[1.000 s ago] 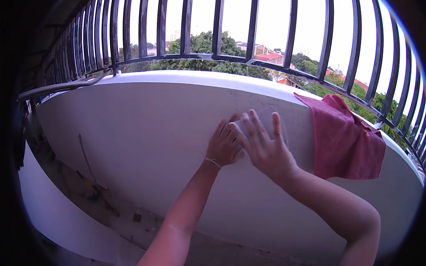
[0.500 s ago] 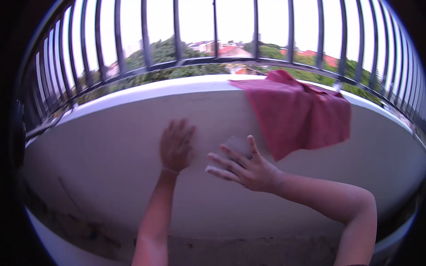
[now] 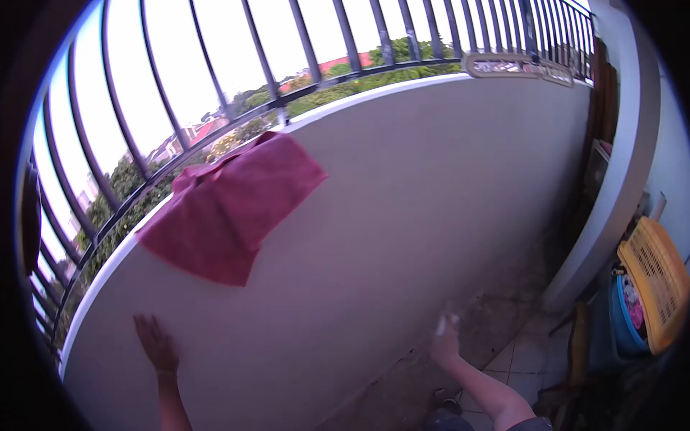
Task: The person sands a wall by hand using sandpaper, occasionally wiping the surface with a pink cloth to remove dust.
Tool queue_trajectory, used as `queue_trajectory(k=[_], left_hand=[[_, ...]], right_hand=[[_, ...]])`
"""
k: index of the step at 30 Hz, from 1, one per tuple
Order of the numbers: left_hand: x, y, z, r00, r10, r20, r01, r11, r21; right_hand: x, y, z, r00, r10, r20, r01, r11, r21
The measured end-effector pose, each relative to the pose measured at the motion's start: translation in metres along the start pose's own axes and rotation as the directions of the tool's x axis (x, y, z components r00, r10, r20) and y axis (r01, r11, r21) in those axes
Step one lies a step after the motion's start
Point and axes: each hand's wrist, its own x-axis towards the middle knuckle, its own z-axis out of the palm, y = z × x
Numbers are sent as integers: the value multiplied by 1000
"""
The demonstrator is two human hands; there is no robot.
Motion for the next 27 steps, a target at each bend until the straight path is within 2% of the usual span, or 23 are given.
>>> queue_trajectory(k=[1, 2, 4, 5, 7, 8, 10, 12, 15, 18, 20, 21, 23, 27], left_hand=[[-11, -1, 10, 988, 124, 93, -126, 992, 26], [-7, 5, 17, 952, 242, 186, -253, 966, 42], [19, 49, 21, 865, 461, 199, -467, 884, -19], [30, 78, 21, 800, 564, 205, -566, 823, -55], [69, 140, 32, 748, 638, 181, -644, 764, -35], [92, 173, 34, 720, 672, 171, -680, 733, -17], [139, 243, 33, 718, 680, 149, -678, 731, -73], [178, 308, 46, 681, 723, 113, -722, 689, -55], [233, 400, 39, 597, 788, 151, -780, 614, -121], [275, 472, 36, 559, 822, 108, -810, 569, -143], [287, 502, 35, 554, 827, 95, -818, 562, -123], [292, 513, 36, 560, 823, 93, -816, 568, -111], [296, 523, 39, 563, 822, 84, -816, 569, -99], [301, 518, 40, 534, 844, 50, -840, 537, -77]], right_hand=[[-5, 48, 4, 996, 77, -45, -80, 995, -56], [-15, 68, -3, 990, 130, -61, -131, 991, -5], [-32, 97, -22, 968, 236, -82, -229, 970, 85], [-29, 113, -23, 972, 193, -132, -190, 981, 37], [-16, 144, -18, 971, 105, -213, -121, 991, -63], [-9, 141, -24, 963, 225, -146, -228, 974, -5], [20, 110, -32, 903, 429, -5, -427, 899, 97], [40, 120, -6, 883, 468, 39, -467, 866, 180], [67, 155, 42, 874, 473, 114, -486, 833, 266], [96, 139, 47, 848, 465, 255, -530, 759, 378], [117, 121, 49, 907, 391, 158, -419, 793, 442], [128, 115, 55, 952, 306, -5, -272, 854, 443], [149, 107, 51, 958, 259, -122, -182, 880, 439], [193, 90, 7, 906, 423, -12, -366, 798, 478]])
